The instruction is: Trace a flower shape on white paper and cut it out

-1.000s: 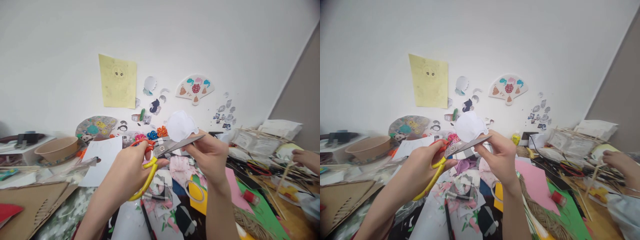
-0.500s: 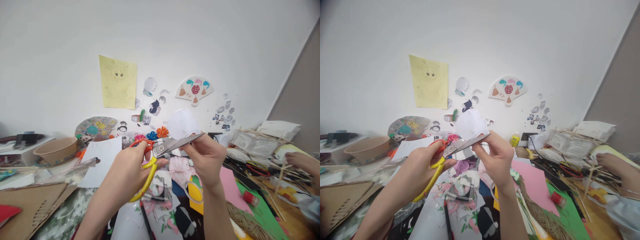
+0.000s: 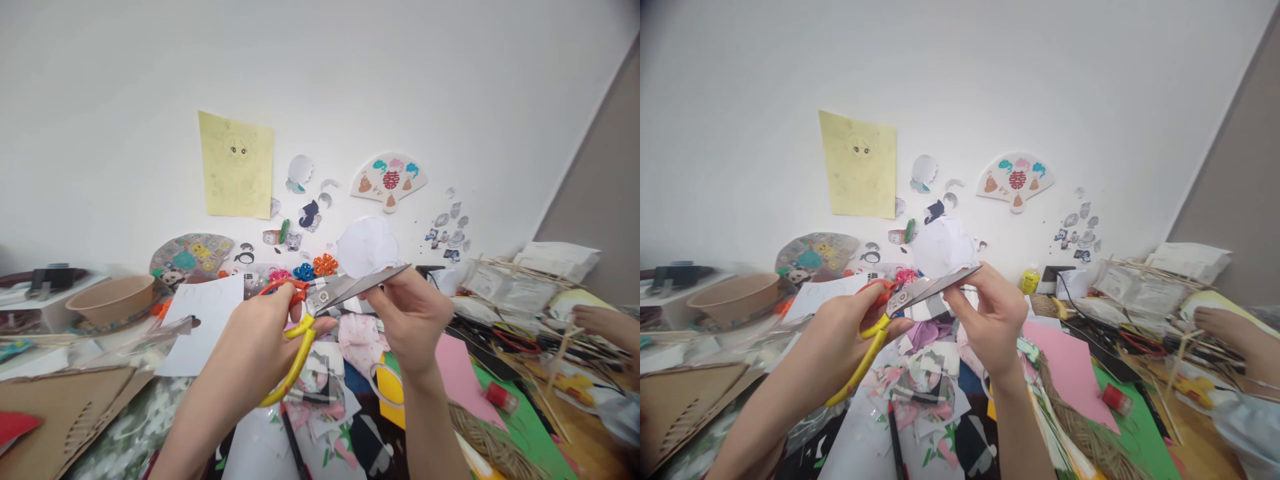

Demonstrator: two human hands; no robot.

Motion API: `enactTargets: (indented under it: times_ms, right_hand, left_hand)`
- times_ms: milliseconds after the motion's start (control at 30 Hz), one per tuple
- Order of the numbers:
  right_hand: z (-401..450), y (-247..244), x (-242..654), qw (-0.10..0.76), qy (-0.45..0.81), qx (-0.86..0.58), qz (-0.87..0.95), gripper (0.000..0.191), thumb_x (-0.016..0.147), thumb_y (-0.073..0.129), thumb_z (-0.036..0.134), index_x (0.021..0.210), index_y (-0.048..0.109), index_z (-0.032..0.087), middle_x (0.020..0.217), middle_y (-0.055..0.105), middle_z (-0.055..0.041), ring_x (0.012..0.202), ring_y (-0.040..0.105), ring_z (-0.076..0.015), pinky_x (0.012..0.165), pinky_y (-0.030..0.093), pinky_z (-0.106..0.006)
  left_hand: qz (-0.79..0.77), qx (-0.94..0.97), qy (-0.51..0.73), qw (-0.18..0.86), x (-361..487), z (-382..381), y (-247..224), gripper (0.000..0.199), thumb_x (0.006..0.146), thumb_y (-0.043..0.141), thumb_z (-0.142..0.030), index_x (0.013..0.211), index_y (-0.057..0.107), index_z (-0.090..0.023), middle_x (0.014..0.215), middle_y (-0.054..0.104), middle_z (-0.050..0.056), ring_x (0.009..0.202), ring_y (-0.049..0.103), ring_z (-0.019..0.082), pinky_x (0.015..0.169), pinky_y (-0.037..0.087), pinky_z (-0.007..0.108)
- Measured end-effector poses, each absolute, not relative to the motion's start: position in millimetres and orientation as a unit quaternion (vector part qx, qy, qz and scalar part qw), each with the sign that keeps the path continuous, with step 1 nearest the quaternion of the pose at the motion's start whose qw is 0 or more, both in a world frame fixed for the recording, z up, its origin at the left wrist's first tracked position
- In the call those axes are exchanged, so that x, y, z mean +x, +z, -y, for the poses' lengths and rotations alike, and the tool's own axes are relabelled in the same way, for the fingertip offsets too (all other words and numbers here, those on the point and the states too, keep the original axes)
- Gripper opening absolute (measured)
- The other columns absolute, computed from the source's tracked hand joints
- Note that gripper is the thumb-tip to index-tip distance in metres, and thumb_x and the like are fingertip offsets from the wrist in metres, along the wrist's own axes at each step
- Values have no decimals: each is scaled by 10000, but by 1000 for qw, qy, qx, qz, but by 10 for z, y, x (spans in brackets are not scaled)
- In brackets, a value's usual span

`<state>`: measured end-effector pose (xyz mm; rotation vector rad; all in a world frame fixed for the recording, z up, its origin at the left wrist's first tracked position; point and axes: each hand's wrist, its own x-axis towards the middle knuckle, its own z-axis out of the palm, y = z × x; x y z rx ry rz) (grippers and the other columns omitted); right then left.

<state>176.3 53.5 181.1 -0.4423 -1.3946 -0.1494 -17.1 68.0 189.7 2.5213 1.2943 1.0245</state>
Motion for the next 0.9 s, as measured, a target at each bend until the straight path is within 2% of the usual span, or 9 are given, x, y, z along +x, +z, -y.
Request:
enactTargets:
  times_ms: [167,300,500,733,900]
  right_hand:
    - [-532,1803,1761,746,-65,-213,627,175,811,712,48,827,749,218,746,694,-7,715,633,-166,675,520,-311]
    - [-489,1794,1804,721,-2,-234,652,122,839,700,89,815,740,201,728,675,-11,692,631,-164,651,525,-301]
    - [-448,1796,1847,703,14,-228,674,121,842,693,86,800,733,191,711,656,-4,670,617,-148,638,512,-281]
    - [-442,1793,1837,711,4,-227,666,96,833,709,116,777,727,192,738,692,-30,682,644,-174,644,531,-313]
    - [-437,1787,1840,723,2,-208,659,106,825,712,103,845,738,204,782,708,-36,697,651,-178,660,533,-321]
  left_hand:
    - [-426,837,340,61,-179,-682,1891,454,880,515,-648,727,355,-252,609,499,-34,541,415,166,553,282,282]
    - [-431,833,342,60,-216,-678,1925,428,839,590,-611,742,389,-246,633,525,-38,563,466,171,563,281,282]
    - [-448,831,324,60,-273,-655,1982,451,790,624,-645,742,430,-241,694,570,-37,621,508,184,599,297,295]
    - [-450,834,316,37,-287,-660,1977,273,771,648,-459,806,483,-244,739,595,-32,640,506,187,611,292,291]
    - [-454,832,317,29,-286,-653,1986,246,769,649,-429,880,535,-242,788,622,-11,635,509,191,624,298,289]
